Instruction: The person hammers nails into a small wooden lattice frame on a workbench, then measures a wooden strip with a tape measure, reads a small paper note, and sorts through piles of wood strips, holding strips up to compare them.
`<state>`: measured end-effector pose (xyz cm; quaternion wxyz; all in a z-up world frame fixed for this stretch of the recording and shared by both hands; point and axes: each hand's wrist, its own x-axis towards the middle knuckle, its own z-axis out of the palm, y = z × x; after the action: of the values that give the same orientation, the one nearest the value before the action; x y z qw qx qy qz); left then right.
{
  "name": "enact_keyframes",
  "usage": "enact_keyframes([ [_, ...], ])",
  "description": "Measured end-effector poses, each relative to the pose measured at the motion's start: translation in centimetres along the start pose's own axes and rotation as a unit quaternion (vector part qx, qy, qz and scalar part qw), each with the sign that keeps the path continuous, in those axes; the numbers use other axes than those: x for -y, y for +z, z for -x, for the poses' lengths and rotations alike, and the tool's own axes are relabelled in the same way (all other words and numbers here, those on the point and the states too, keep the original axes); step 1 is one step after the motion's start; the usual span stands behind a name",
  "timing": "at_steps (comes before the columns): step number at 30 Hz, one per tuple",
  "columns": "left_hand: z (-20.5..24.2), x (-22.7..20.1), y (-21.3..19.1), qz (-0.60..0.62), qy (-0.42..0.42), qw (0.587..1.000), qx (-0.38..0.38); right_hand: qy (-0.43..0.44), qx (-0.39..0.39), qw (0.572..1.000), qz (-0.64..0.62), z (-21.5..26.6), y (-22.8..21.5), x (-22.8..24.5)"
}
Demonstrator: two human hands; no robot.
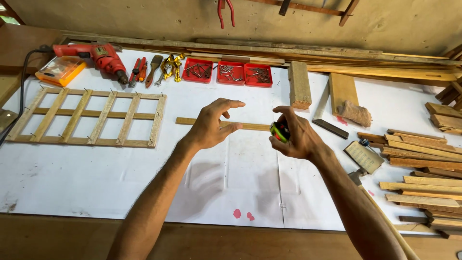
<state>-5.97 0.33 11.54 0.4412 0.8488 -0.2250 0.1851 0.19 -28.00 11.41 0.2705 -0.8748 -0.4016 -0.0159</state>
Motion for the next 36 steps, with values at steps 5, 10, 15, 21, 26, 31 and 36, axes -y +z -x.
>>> enact_keyframes([
  [5, 0.8, 2.1, 3.5, 0.018, 0.011, 0.999, 0.038, 0.019, -0.022, 0.999, -0.021, 0.7, 2.7, 0.9],
  [10, -0.8, 0.8, 8.0, 0.096, -0.057, 0.985, 0.131, 0.011, -0.041, 0.999, -0.015, 2.6, 2.4, 0.3],
  [15, -2.7, -0.4, 12.0, 0.101, -0.090, 0.977, 0.165, 0.112, -0.058, 0.990, -0.061, 5.4, 0.4, -1.4],
  [21, -5.4, -1.8, 17.2, 0.140, -0.074, 0.970, 0.187, 0.093, -0.015, 0.992, -0.079, 9.4, -4.1, -4.7],
  [26, -8.2, -1.5, 23.5, 0.140, -0.061, 0.972, 0.180, 0.160, -0.005, 0.985, -0.066, 11.8, -7.2, -9.0],
  [31, -12.6, 0.2, 29.1, 0.139, -0.047, 0.979, 0.140, 0.195, -0.047, 0.980, 0.011, 12.5, -8.2, -15.3],
  [36, -18.5, 1.5, 32.4, 0.117, -0.035, 0.987, 0.106, 0.242, -0.146, 0.959, -0.016, 11.1, -9.4, -21.2],
])
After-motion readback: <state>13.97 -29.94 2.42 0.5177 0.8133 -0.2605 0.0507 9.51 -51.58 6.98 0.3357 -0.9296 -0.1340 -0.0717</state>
